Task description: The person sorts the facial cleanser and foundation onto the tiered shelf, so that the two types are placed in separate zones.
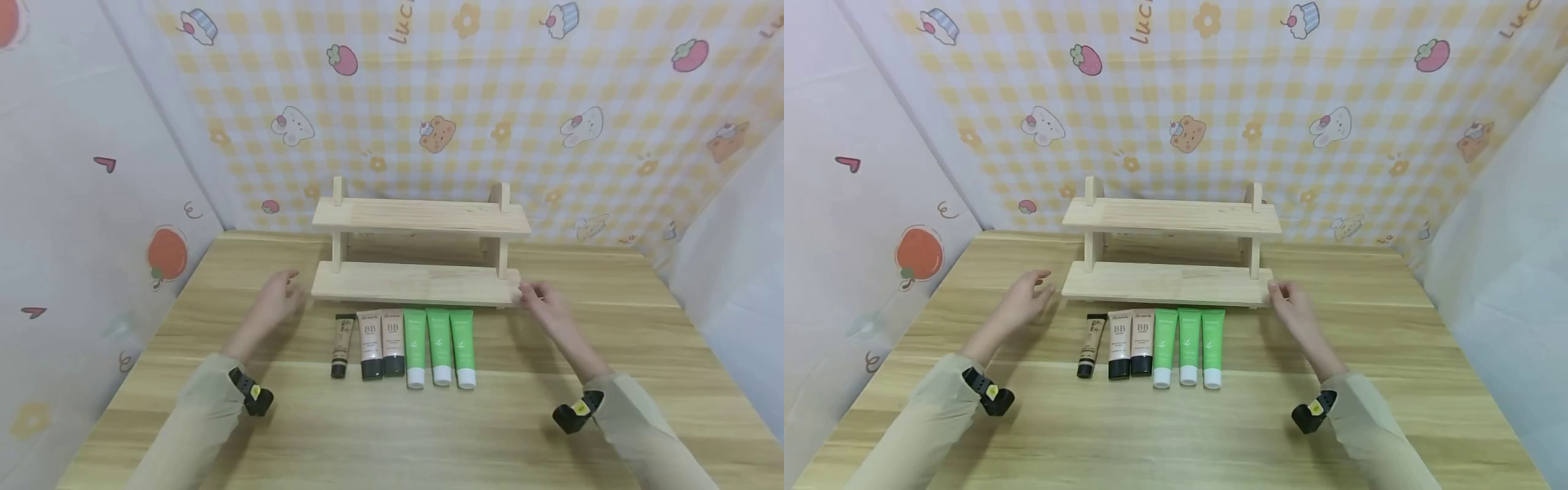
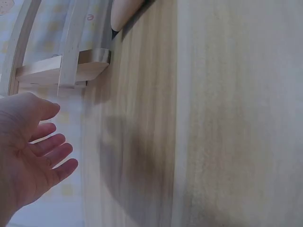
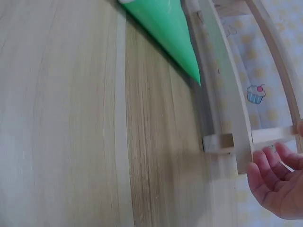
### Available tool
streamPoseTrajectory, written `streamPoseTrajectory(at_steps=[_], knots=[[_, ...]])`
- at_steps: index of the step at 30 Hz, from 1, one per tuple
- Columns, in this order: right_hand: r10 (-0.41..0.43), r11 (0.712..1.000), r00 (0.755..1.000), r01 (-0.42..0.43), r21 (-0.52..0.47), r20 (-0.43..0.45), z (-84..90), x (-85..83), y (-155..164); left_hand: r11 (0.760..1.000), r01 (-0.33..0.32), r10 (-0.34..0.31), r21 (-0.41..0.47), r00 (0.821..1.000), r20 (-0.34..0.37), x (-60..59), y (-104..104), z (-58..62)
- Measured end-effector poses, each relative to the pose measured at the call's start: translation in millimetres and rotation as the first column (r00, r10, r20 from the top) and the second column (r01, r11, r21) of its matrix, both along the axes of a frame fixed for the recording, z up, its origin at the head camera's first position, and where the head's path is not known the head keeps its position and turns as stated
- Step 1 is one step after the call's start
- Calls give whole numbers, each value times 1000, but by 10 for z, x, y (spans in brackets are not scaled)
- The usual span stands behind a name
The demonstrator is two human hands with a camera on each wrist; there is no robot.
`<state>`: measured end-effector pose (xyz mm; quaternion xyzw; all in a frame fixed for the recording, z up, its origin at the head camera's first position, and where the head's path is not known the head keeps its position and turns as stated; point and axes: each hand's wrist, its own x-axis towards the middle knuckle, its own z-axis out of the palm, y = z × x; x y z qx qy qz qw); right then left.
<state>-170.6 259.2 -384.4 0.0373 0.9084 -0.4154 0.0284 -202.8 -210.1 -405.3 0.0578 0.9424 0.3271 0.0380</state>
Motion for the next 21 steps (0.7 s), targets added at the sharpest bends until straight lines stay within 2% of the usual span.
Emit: streamPoseTrajectory(at_steps=[4, 9, 13, 17, 21], knots=[[8, 992, 994, 6, -125, 109, 35, 4, -125, 999, 4, -4, 39, 1000, -18, -44, 47, 30], [72, 976, 982, -33, -214, 177, 32, 14, -242, 997, 11, -10, 75, 1000, -7, -111, 123, 54], [113, 973, 971, -66, -220, 211, 4, 19, -310, 995, -2, -1, 104, 1000, 25, -152, 184, 66], [131, 978, 963, -87, -188, 236, -32, 37, -382, 991, -20, 15, 130, 999, 37, -182, 238, 71], [144, 975, 952, -90, -202, 271, -97, 63, -475, 988, -42, 33, 149, 997, 64, -227, 261, 44]])
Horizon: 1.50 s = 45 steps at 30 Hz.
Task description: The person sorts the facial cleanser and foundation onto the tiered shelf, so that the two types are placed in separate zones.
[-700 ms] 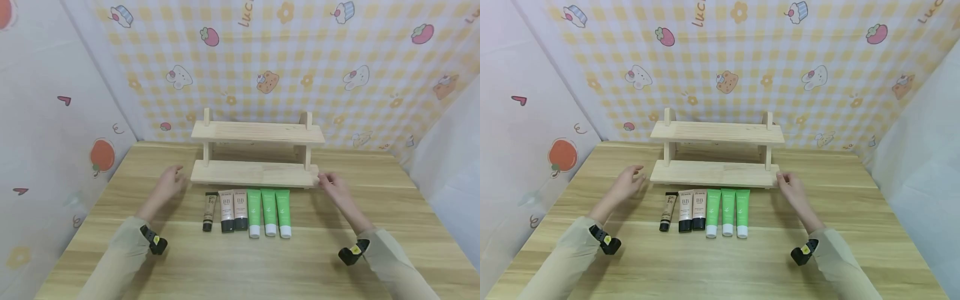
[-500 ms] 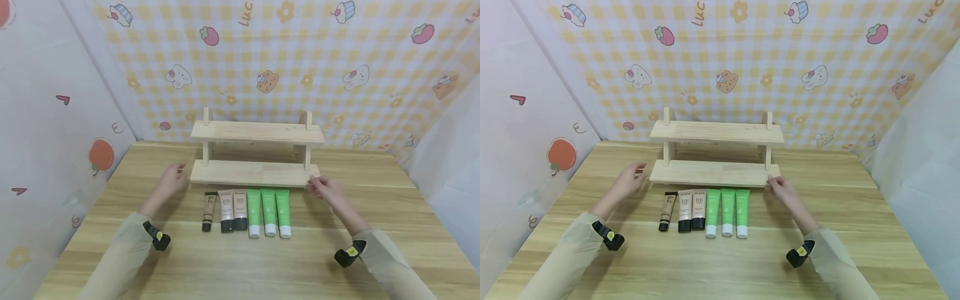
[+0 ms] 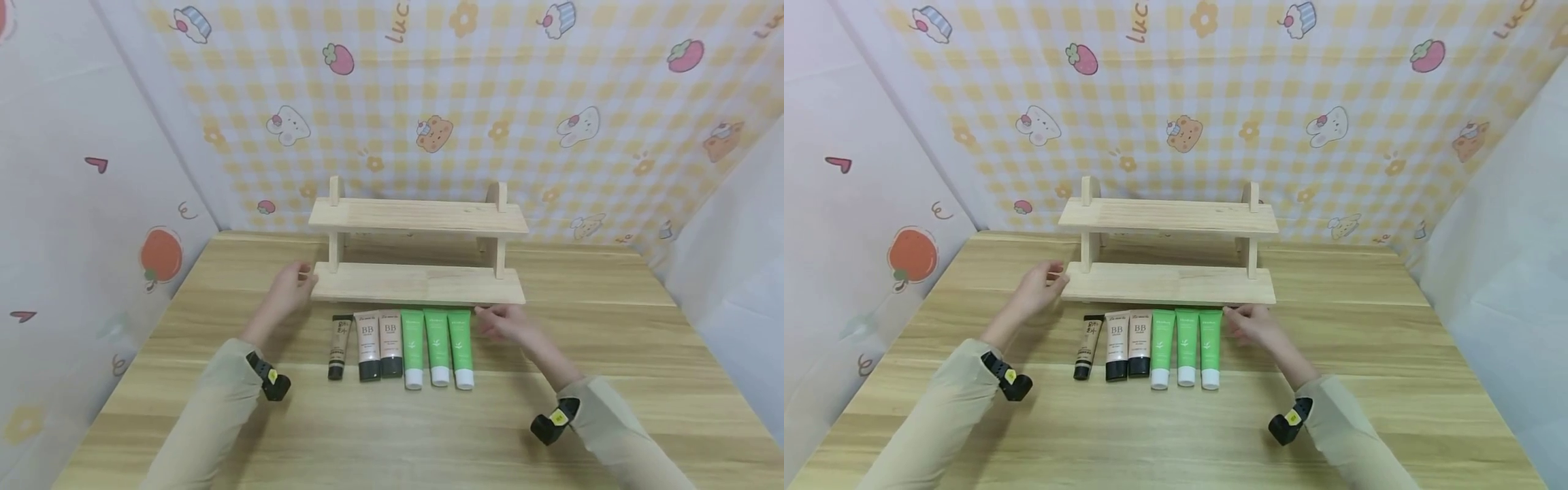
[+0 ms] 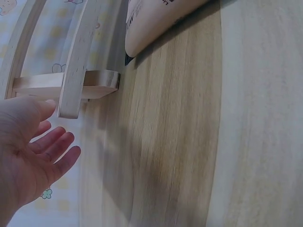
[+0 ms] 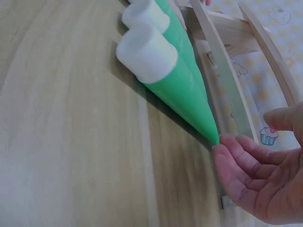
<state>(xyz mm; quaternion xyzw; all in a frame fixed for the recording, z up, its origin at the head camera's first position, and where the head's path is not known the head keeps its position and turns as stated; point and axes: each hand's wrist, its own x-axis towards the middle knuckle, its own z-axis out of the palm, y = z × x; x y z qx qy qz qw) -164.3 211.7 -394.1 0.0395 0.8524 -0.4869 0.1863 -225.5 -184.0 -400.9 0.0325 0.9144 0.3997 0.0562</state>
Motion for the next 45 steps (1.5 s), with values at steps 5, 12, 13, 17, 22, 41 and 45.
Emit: streamPoseTrajectory(at_steps=[5, 12, 13, 17, 22, 41, 45], knots=[[8, 1000, 999, -8, -7, 32, -107, -11, -88, 1000, -26, 26, 11, 999, 43, -63, 7, -33], [39, 997, 995, -46, 70, 87, -196, -5, -163, 998, -44, 40, 48, 995, 86, -110, 5, -49], [42, 996, 995, -50, 80, 93, -210, -3, -169, 997, -49, 44, 55, 994, 99, -114, 5, -46], [32, 995, 994, -42, 93, 104, -236, 3, -205, 996, -50, 41, 69, 991, 124, -119, 16, -23], [15, 993, 993, -29, 118, 114, -232, 6, -276, 993, -63, 47, 97, 986, 158, -127, 26, -2], [7, 1000, 994, -10, 25, 110, -295, 46, -291, 992, -78, 57, 101, 979, 197, -137, 34, -64], [20, 1000, 993, -18, -12, 116, -265, 87, -253, 991, -83, 60, 108, 977, 203, -148, 39, -69]])
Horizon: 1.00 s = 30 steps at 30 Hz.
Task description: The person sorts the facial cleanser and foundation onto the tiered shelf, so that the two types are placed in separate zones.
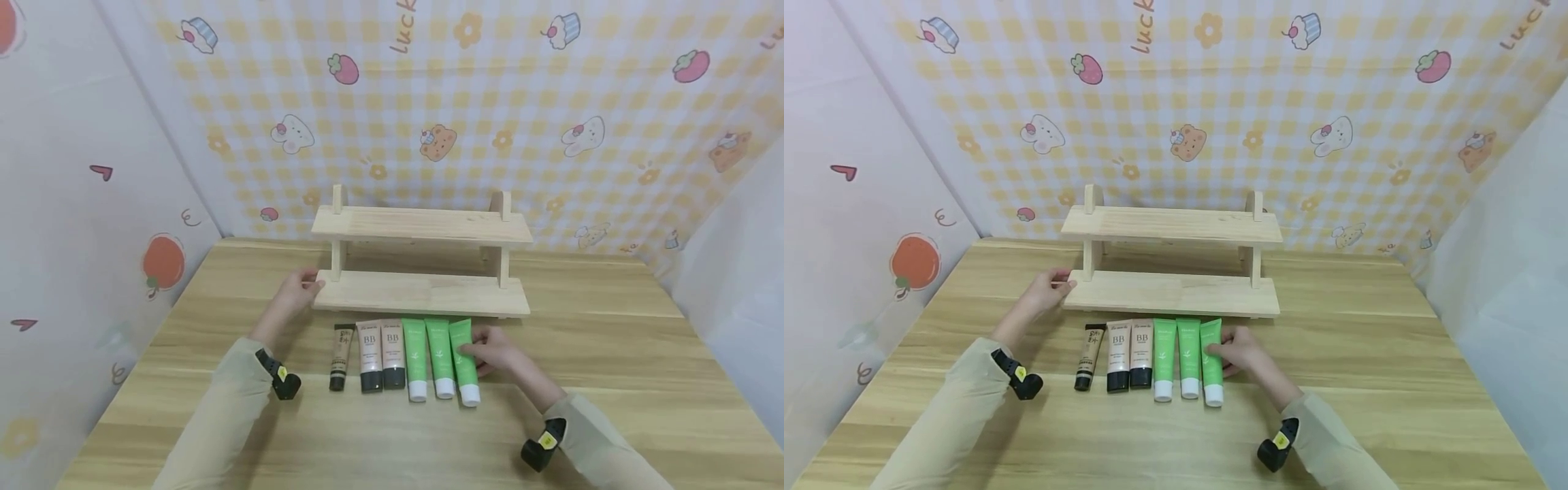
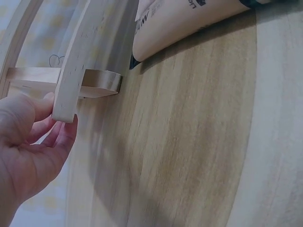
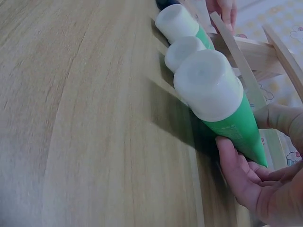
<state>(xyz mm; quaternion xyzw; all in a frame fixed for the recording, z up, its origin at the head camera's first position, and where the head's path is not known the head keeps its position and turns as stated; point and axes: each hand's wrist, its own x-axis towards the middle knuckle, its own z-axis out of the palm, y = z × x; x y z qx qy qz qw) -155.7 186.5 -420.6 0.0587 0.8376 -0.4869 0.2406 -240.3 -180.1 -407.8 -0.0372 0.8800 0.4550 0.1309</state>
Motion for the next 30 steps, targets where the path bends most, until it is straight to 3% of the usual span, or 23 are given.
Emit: streamPoseTrajectory(at_steps=[11, 22, 30], knots=[[10, 1000, 1000, -10, -28, -13, 219, 85, 39, 1000, 0, 0, -3, 1000, -1, 4, 3, -1], [66, 996, 995, -71, -57, -74, 417, -11, -89, 1000, -1, 1, 4, 1000, -8, -4, -14, -28], [82, 994, 993, -88, -71, -86, 467, -96, -199, 1000, -17, 17, 11, 1000, 13, 3, -8, -33]])
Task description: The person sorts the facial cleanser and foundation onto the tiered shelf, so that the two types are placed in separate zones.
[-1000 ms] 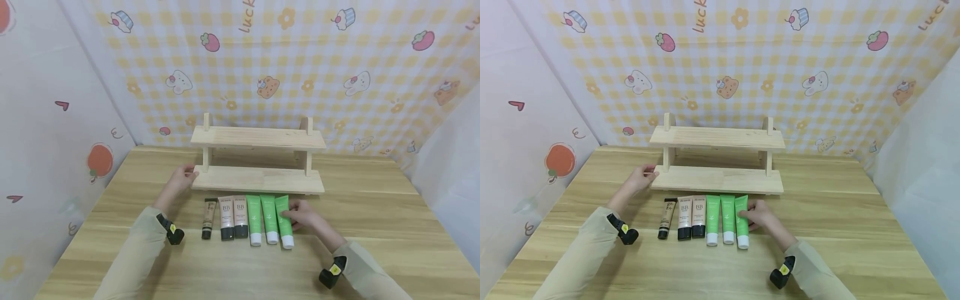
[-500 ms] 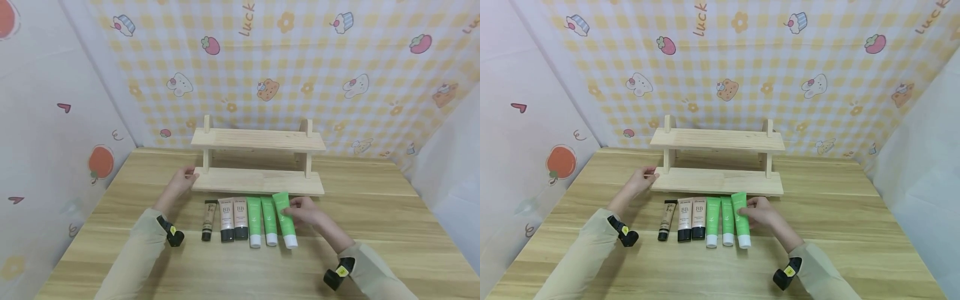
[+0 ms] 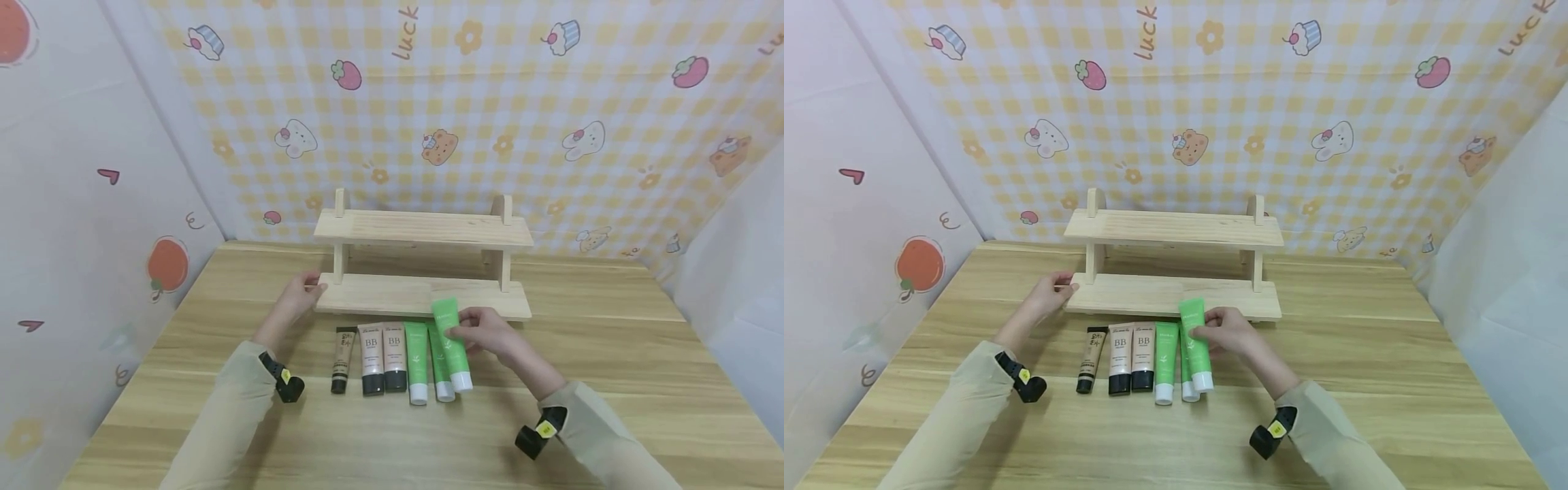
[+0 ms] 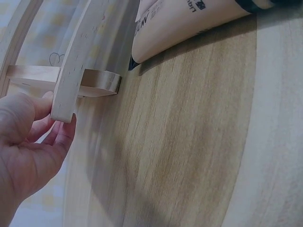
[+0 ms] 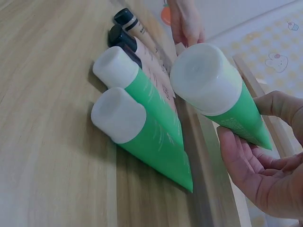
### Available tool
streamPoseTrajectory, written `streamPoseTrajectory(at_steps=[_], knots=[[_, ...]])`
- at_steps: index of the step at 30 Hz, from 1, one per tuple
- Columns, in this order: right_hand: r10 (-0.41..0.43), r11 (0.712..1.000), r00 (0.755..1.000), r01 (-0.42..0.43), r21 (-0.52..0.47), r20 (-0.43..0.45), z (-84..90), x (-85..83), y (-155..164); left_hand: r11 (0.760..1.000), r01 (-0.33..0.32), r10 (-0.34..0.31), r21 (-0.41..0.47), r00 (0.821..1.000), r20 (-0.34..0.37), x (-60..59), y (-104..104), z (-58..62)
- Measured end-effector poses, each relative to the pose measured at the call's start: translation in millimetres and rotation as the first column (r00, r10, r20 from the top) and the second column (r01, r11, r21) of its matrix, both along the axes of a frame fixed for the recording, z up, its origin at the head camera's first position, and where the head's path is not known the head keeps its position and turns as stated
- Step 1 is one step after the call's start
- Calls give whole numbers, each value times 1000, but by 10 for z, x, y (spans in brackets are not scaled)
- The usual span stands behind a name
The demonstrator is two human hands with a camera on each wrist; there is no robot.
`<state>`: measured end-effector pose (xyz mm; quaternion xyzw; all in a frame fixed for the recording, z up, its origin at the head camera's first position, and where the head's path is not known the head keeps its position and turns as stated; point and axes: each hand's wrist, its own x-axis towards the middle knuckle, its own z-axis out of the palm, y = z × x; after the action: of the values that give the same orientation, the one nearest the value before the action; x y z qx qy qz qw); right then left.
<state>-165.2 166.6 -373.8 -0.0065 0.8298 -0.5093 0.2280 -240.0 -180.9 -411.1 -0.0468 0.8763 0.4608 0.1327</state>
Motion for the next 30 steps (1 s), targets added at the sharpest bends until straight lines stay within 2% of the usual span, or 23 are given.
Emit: streamPoseTrajectory(at_steps=[13, 30], knots=[[5, 1000, 998, -6, -7, -61, 21, -88, -220, 1000, -17, 17, 6, 1000, 7, 29, -1, -1], [77, 996, 986, -84, -43, -145, 141, -275, -410, 1000, -20, 20, 20, 1000, 3, 32, 12, 22]])
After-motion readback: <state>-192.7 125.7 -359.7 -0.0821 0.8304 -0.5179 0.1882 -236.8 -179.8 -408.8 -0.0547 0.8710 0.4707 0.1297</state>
